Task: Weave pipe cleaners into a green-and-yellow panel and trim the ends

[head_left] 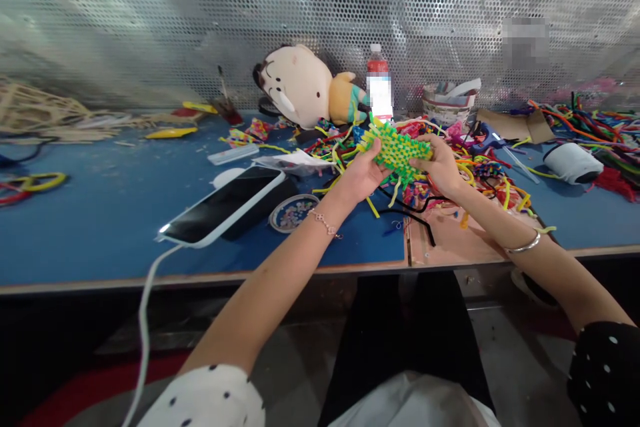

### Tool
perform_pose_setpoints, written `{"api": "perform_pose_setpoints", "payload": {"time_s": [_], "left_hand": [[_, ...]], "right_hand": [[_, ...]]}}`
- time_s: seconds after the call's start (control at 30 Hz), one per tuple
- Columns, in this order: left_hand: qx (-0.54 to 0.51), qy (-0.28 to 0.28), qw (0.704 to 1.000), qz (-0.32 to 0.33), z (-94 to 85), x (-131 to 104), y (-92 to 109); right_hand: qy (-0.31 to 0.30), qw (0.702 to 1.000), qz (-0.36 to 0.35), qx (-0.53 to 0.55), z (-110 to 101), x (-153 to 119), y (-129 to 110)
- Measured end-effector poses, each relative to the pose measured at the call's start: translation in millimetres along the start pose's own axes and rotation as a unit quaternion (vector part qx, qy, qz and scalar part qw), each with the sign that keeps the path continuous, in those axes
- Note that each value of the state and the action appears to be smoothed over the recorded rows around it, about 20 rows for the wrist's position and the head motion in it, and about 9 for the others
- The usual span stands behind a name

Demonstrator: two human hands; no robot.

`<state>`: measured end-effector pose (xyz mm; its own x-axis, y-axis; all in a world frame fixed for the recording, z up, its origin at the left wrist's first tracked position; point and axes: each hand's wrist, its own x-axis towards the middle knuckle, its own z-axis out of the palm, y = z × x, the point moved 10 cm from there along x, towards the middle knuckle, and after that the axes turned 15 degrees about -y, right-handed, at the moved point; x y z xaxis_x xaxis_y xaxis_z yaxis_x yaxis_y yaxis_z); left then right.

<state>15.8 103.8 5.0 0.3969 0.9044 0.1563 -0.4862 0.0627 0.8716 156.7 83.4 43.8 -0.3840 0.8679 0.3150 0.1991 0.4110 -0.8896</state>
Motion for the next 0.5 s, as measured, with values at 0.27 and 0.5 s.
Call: {"api": "perform_pose_setpoints", "payload": {"time_s": [0.27, 0.5], "left_hand": [[0.081, -0.060, 0.995, 0.018, 21.9, -2.0, -3.0], [0.083, -0.025, 0.995, 0.040, 18.3, -4.1, 4.1]], "right_hand": [[0.051, 0.994, -0.035, 0.087, -6.5, -1.0, 3.8], [0.028, 0.990, -0.035, 0.133, -1.8, -2.5, 1.4]]}}
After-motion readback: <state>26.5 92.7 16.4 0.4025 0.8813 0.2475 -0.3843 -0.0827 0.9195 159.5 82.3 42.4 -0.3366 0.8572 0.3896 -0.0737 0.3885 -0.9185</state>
